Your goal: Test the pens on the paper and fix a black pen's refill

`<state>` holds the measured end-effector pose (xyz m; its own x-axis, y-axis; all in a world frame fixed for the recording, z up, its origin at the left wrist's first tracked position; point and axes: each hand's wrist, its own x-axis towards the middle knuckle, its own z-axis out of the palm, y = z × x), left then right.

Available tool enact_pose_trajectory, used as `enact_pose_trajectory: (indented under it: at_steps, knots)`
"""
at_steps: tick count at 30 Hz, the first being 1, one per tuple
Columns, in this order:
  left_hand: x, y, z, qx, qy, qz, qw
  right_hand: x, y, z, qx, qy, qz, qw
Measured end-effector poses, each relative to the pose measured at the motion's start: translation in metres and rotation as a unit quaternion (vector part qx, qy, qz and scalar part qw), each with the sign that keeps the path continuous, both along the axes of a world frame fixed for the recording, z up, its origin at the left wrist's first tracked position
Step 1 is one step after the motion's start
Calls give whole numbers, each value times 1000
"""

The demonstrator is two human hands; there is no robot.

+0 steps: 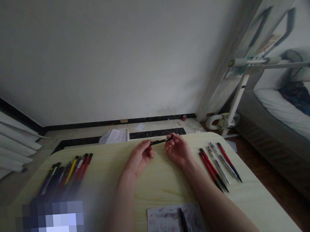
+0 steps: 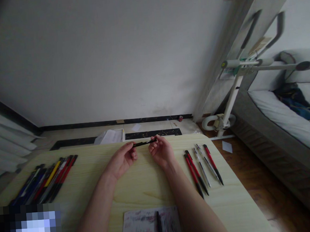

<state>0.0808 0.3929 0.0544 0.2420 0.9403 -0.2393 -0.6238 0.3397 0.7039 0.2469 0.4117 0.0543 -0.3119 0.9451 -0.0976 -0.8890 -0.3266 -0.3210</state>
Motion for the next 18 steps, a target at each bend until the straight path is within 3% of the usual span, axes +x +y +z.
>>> enact_pose_trajectory:
  at_steps: [18]
  knots:
    - [1,-1,3,-21,2,-15,1000,-4,-2,3,-2,-17,9,1000]
